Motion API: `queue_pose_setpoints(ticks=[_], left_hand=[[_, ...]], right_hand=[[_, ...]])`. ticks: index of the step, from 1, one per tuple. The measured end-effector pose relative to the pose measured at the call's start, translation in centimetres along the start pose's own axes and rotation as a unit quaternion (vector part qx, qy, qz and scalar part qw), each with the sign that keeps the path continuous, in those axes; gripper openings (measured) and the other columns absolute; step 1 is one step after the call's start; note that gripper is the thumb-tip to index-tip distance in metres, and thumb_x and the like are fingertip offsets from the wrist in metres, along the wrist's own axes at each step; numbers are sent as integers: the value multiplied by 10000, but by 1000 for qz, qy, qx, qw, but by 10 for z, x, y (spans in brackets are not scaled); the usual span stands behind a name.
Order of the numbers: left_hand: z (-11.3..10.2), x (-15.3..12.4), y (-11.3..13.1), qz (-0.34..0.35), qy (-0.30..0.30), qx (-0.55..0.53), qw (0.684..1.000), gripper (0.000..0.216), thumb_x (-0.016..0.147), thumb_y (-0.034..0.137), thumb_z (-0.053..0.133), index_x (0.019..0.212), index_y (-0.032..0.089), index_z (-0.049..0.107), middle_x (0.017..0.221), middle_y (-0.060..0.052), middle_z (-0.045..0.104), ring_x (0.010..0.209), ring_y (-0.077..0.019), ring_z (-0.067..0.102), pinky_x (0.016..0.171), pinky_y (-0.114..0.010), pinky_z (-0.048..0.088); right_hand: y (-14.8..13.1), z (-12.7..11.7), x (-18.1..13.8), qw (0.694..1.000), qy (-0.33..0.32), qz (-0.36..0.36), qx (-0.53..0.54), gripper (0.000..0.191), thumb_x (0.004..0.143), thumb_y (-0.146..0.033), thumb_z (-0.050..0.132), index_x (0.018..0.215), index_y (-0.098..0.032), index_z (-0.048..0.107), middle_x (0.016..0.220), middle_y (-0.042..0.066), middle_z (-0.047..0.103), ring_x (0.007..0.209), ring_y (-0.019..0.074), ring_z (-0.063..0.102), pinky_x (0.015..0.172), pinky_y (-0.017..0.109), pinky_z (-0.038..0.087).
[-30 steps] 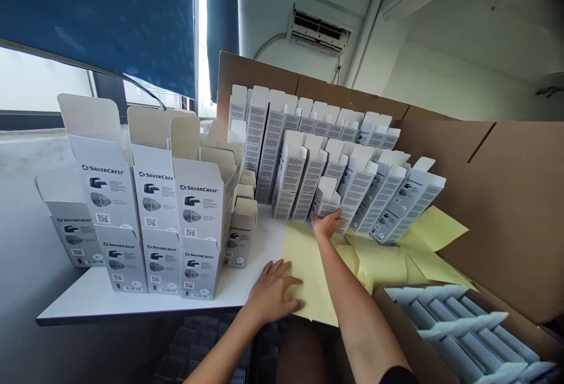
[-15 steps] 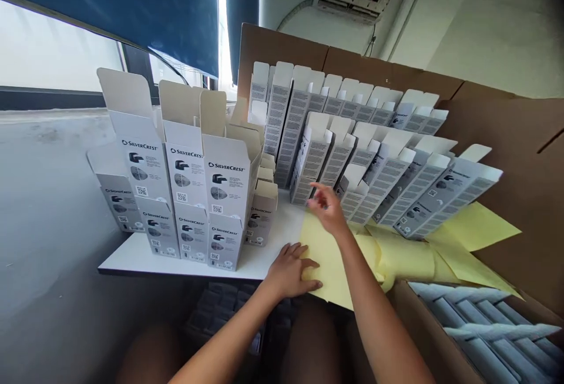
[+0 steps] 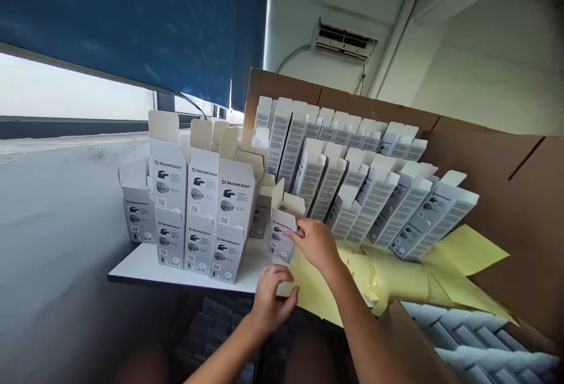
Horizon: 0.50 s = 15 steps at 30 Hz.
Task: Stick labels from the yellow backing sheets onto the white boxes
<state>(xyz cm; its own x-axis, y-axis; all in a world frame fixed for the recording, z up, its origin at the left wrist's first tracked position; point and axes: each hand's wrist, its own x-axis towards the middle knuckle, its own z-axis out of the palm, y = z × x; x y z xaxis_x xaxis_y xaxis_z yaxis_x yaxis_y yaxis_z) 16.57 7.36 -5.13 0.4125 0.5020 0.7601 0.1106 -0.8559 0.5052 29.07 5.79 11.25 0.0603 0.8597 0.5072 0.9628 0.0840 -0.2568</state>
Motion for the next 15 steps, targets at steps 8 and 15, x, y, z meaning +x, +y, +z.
queue_pose_setpoints(ticks=[8, 15], left_hand=[[-35, 7, 8, -183, 78, -12, 980, 987, 757, 319, 760, 1514, 259, 130, 1472, -196, 456, 1336, -389, 528, 1085, -571, 460], [-38, 8, -21, -224, 10, -53, 973, 951, 809, 247, 657, 1557, 146, 78, 1601, -251, 305, 1497, -369, 328, 1215, -534, 303]], right_hand=[[-40, 7, -41, 999, 6, 45, -3, 295, 855, -297, 701, 599, -217, 579, 570, 10, 639, 566, 185, 592, 548, 286, 311], [8, 12, -96, 986, -74, 56, 136, 753, 777, -262, 727, 1472, -273, 439, 1383, 112, 624, 1254, 273, 613, 998, 456, 506]])
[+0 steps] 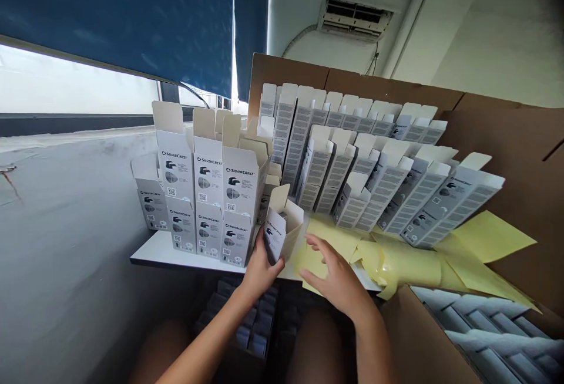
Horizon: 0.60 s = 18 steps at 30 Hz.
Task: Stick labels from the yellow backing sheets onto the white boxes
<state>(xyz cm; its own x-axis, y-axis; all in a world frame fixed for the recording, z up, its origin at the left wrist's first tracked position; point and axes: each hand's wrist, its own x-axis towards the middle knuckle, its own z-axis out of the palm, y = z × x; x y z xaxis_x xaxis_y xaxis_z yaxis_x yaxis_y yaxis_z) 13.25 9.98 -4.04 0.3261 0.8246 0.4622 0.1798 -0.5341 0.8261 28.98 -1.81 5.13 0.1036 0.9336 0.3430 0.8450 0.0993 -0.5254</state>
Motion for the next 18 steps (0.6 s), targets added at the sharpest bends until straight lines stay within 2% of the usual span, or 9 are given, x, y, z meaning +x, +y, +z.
queue_pose_setpoints(ticks=[2, 4, 6, 8, 11, 13, 15, 17, 18], left_hand=[[3, -1, -7, -1, -10, -4, 1000, 929, 825, 223, 640, 1567, 160, 85, 1620, -235, 279, 1518, -359, 281, 1237, -539, 259], [8, -3, -13, 0, -4, 7, 1000, 936, 832, 216, 641, 1578, 164, 77, 1633, -232, 249, 1532, -366, 239, 1241, -560, 236], [12, -4, -17, 12, 11, 30, 999, 967, 829, 211, 653, 1589, 159, 57, 1638, -240, 220, 1539, -381, 207, 1237, -581, 233], [13, -4, -19, 42, 30, 57, 997, 981, 828, 199, 665, 1595, 155, 55, 1629, -245, 229, 1534, -391, 213, 1228, -593, 247], [11, -7, -20, 127, 77, 86, 985, 925, 848, 166, 661, 1589, 169, 107, 1599, -241, 273, 1512, -388, 267, 1201, -600, 294], [9, -17, -17, 206, 124, 76, 968, 812, 859, 130, 653, 1547, 200, 228, 1550, -217, 340, 1477, -366, 331, 1171, -588, 340], [10, -34, -11, 268, 162, 32, 949, 644, 858, 100, 652, 1434, 229, 394, 1440, -171, 452, 1393, -327, 437, 1130, -552, 394], [17, -57, -3, 253, 166, -48, 952, 425, 876, 122, 648, 1267, 230, 524, 1254, -118, 562, 1227, -273, 557, 1059, -485, 457], [22, -69, 1, 204, 143, -104, 963, 300, 900, 163, 639, 1184, 219, 565, 1147, -98, 599, 1119, -245, 600, 1001, -439, 490]], right_hand=[[21, 2, -16, 993, -76, 69, -66, 903, 667, -175, 782, 1500, -259, 444, 1580, 166, 417, 1473, 361, 370, 1137, 557, 373], [39, 9, -28, 969, -136, 164, -122, 930, 642, -117, 783, 1506, -243, 461, 1631, 191, 306, 1518, 407, 231, 1183, 614, 262], [54, 19, -37, 955, -145, 218, -142, 768, 742, -117, 716, 1472, -247, 517, 1630, 177, 305, 1518, 397, 235, 1187, 616, 244], [68, 28, -44, 964, -112, 203, -128, 534, 852, -160, 619, 1379, -244, 625, 1593, 153, 388, 1497, 373, 315, 1177, 579, 291], [87, 35, -53, 989, 7, 135, -66, 335, 923, -246, 516, 1128, -215, 780, 1378, 135, 644, 1339, 327, 559, 1100, 479, 436], [95, 36, -57, 988, 83, 126, -40, 357, 942, -295, 467, 1047, -193, 793, 1189, 136, 748, 1146, 303, 688, 998, 441, 516], [97, 37, -60, 974, 171, 140, -48, 386, 950, -324, 435, 1037, -168, 777, 1079, 152, 773, 996, 301, 726, 898, 430, 548], [91, 41, -64, 940, 309, 131, -65, 340, 940, -310, 468, 979, -156, 769, 997, 160, 770, 917, 297, 717, 855, 423, 543], [84, 45, -67, 915, 380, 114, -73, 292, 929, -286, 502, 931, -162, 767, 948, 149, 760, 887, 287, 703, 847, 416, 535]])
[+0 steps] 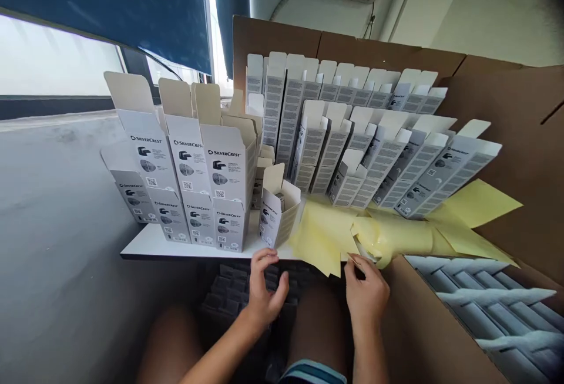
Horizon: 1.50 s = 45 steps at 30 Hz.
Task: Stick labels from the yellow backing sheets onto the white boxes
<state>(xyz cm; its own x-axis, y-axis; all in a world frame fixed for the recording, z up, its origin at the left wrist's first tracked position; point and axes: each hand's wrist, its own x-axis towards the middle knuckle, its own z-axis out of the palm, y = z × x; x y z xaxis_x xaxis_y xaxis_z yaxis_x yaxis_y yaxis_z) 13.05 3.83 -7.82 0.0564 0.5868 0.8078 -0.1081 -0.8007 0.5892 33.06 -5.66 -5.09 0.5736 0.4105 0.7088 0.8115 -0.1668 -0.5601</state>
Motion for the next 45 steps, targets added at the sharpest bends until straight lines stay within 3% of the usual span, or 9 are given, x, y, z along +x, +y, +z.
queue_pose_setpoints(ticks=[2, 6, 13, 16, 23, 29, 32, 37, 45], left_hand=[[7, -15, 12, -193, -54, -130, 971, 162, 948, 301, 610, 1066, 189, 603, 975, -75, 637, 911, -201, 641, 834, -341, 532], [19, -13, 15, -484, -201, -336, 782, 540, 914, 623, 555, 1148, 143, 631, 960, -126, 721, 780, -226, 693, 555, -251, 491], [28, 23, 10, -520, -276, -327, 739, 525, 709, 450, 861, 1072, 98, 719, 1001, -125, 788, 846, -256, 735, 752, -307, 557], [23, 21, 20, -516, -292, -331, 734, 510, 728, 433, 860, 1091, 107, 711, 995, -114, 791, 846, -246, 740, 753, -303, 568], [-16, 9, 49, -510, -227, -327, 762, 565, 813, 372, 812, 1281, 176, 563, 959, -85, 780, 760, -236, 754, 680, -326, 611], [-32, -3, 60, -465, -151, -234, 840, 702, 840, 400, 781, 1402, 216, 403, 760, -10, 732, 532, -139, 649, 476, -195, 499], [-35, -11, 56, -420, -149, -166, 880, 568, 860, 388, 760, 1315, 222, 463, 655, 31, 679, 421, -95, 532, 384, -157, 362], [-40, -19, 50, -265, -148, -44, 952, 153, 869, 266, 742, 993, 212, 671, 845, -30, 744, 665, -143, 667, 591, -211, 490], [-34, -14, 54, -163, -245, -33, 955, 129, 933, 178, 649, 988, 211, 761, 943, -61, 713, 796, -171, 669, 689, -261, 520]], right_hand=[[-14, -2, -18, 995, 97, -35, 6, 205, 904, -228, 568, 861, -177, 762, 862, 117, 714, 839, 263, 659, 828, 408, 520], [-46, -11, -62, 997, 41, -64, -15, 187, 851, -125, 610, 849, -220, 770, 880, 91, 617, 855, 260, 575, 773, 419, 486], [-59, -62, -72, 962, -259, 33, 80, 376, 758, -277, 785, 1122, -361, 741, 1297, 79, 566, 1208, 329, 542, 992, 513, 474], [-42, -70, -60, 950, -169, 206, 160, 583, 809, -490, 738, 1348, -317, 599, 1355, 117, 557, 1184, 313, 577, 955, 479, 517], [-41, -59, -64, 762, -312, 372, 428, 364, 755, -524, 805, 892, -188, 776, 834, 83, 774, 740, 229, 696, 690, 334, 561], [-77, -52, -72, 688, -318, 419, 500, 563, 675, -404, 894, 1182, -229, 721, 1133, 99, 769, 962, 284, 737, 855, 402, 588], [-77, -47, -73, 674, -329, 418, 513, 653, 682, -352, 894, 1287, -254, 670, 1235, 95, 735, 1052, 289, 722, 936, 429, 567], [-65, -49, -75, 676, -366, 387, 510, 417, 713, -389, 862, 1066, -183, 780, 1067, 113, 788, 1013, 309, 737, 956, 464, 559], [-74, -47, -84, 736, -259, 412, 471, 448, 662, -394, 885, 1049, -193, 782, 1075, 108, 788, 1001, 320, 749, 909, 450, 606]])
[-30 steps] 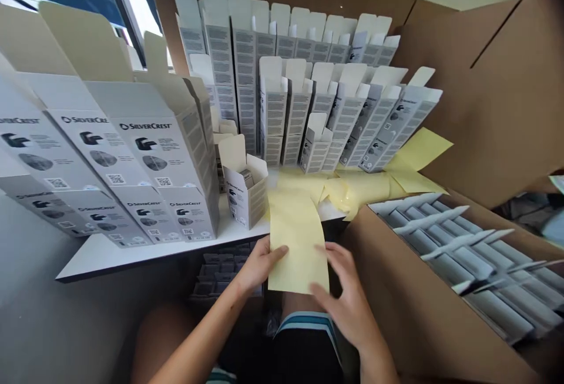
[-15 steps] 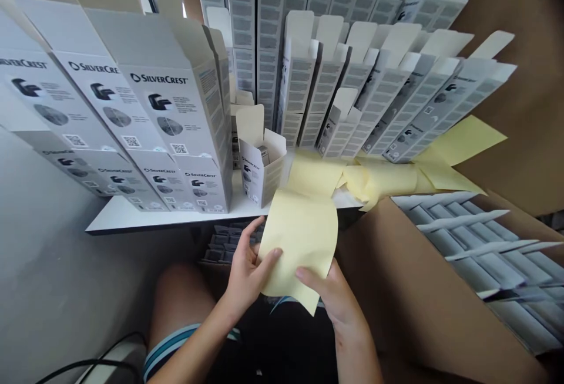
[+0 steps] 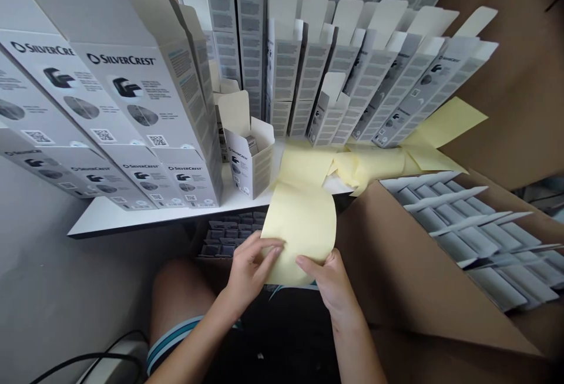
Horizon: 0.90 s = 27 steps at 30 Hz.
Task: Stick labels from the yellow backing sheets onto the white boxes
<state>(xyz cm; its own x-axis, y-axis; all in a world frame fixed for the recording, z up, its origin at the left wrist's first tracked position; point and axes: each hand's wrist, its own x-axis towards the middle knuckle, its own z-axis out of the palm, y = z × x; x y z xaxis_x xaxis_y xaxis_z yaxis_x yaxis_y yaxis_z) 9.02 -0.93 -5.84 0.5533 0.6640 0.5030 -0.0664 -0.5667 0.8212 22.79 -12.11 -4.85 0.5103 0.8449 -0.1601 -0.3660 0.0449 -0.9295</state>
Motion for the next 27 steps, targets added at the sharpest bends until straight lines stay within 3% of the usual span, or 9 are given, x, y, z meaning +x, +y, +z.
queue_pose_setpoints(ticks=[4, 7, 10, 18, 23, 27], left_hand=[[-5, 3, 6, 91, 37, 119, 988, 145, 903, 150, 682, 955, 240, 782, 1331, -124, 522, 1203, -288, 554, 934, -408, 493], [-10, 4, 14, 118, 30, 176, 977, 141, 887, 130, 697, 961, 228, 768, 1140, -107, 599, 1035, -244, 606, 861, -388, 501], [-13, 4, 20, 123, -18, 138, 983, 160, 900, 105, 670, 1012, 200, 734, 908, -58, 664, 842, -182, 646, 758, -321, 527], [-25, -2, 25, 69, -72, 19, 995, 130, 905, 125, 671, 977, 190, 758, 905, -80, 730, 800, -180, 700, 693, -267, 569], [-34, -2, 28, -36, -146, -17, 988, 155, 951, 187, 617, 937, 187, 771, 878, -89, 743, 788, -198, 704, 698, -282, 552], [-37, -2, 30, -64, -160, -30, 985, 178, 963, 207, 597, 916, 186, 767, 889, -88, 751, 802, -202, 703, 712, -281, 537]], right_hand=[[0, 2, -2, 1000, 11, -19, -7, 410, 687, -378, 876, 1042, -193, 785, 1063, 105, 791, 993, 320, 752, 887, 438, 621], [-3, 5, -5, 999, 20, -37, -31, 348, 729, -356, 852, 1030, -193, 792, 1033, 103, 796, 969, 312, 760, 872, 424, 630], [-6, 10, -10, 994, 19, -77, -75, 292, 766, -335, 821, 1024, -201, 792, 1051, 99, 793, 968, 304, 762, 880, 415, 631], [-22, 23, -18, 972, -39, -134, -191, 121, 849, -286, 714, 910, -215, 791, 895, 68, 797, 826, 259, 759, 758, 345, 626], [-26, 21, -15, 964, -74, -95, -236, 199, 856, -313, 691, 712, -176, 705, 636, 27, 680, 591, 186, 644, 537, 260, 511], [-24, 17, -16, 961, -84, -61, -255, 241, 864, -343, 680, 703, -164, 668, 637, 17, 643, 596, 168, 600, 547, 253, 480]])
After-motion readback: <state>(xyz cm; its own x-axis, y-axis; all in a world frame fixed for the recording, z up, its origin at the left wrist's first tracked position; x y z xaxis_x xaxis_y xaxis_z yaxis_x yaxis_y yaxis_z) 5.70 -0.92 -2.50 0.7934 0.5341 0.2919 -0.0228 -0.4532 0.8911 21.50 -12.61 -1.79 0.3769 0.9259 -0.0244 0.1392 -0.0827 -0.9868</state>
